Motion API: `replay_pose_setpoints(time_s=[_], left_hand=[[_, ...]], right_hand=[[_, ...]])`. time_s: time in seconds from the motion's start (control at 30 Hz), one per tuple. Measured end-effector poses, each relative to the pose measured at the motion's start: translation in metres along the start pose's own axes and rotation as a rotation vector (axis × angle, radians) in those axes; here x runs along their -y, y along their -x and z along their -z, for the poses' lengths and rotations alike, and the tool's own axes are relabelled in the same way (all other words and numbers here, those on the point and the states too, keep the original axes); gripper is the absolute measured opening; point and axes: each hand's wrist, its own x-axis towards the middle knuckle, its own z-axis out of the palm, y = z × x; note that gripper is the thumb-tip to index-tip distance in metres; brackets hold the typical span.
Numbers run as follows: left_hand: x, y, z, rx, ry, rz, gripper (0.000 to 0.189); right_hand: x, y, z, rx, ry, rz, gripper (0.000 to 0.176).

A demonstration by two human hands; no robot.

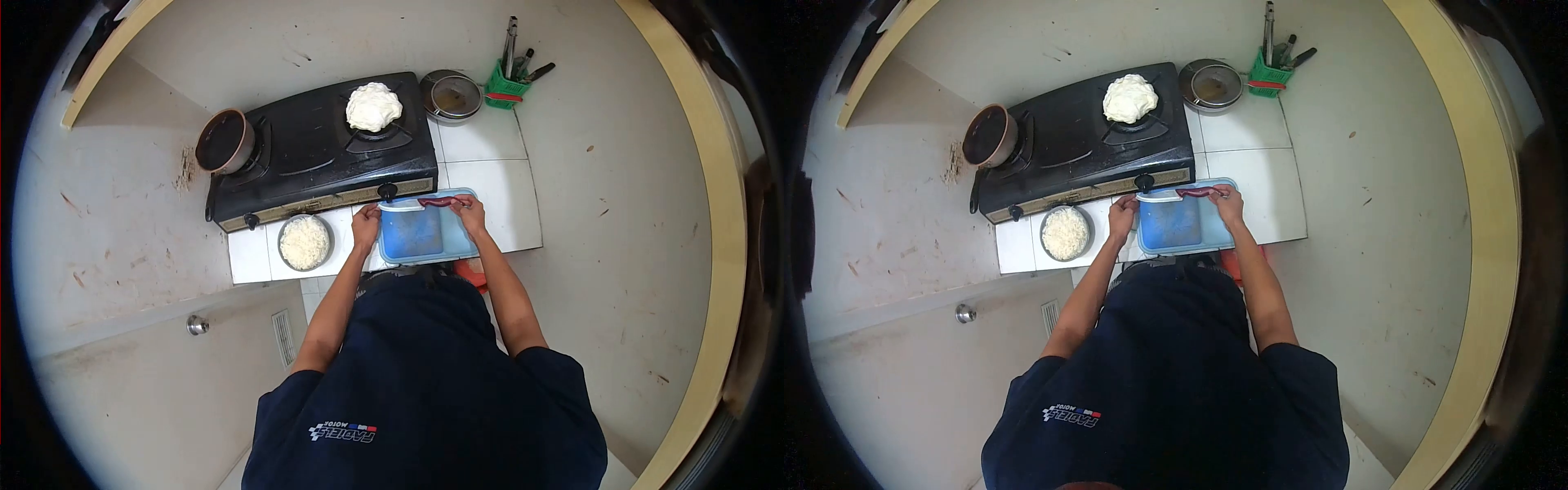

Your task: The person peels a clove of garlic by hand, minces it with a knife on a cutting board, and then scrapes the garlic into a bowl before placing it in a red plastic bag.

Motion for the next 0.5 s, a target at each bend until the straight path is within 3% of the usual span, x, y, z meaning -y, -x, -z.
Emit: replay_pose_setpoints(time_s=[0.1, 0.27, 0.37, 0.5], left_hand=[[0.0, 0.004, 0.002, 0.016, 0.106, -0.043, 0.034], [-0.034, 0.039, 0.011, -0.004, -0.126, -0.137, 0.04], [-0.045, 0.053, 0.028, 0.088, -0.114, -0.064, 0.044], [-0.046, 0.071, 0.055, 0.171, 0.018, -0.042, 0.041]], right_hand=[[-0.002, -0.007, 0.004, 0.046, -0.003, 0.001, 0.03], [0.006, 0.002, 0.006, 0.093, 0.061, -0.011, 0.036], [0.009, 0.009, 0.006, 0.077, 0.071, -0.037, 0.037], [0.025, 0.034, -0.002, -0.088, 0.15, 0.009, 0.037]])
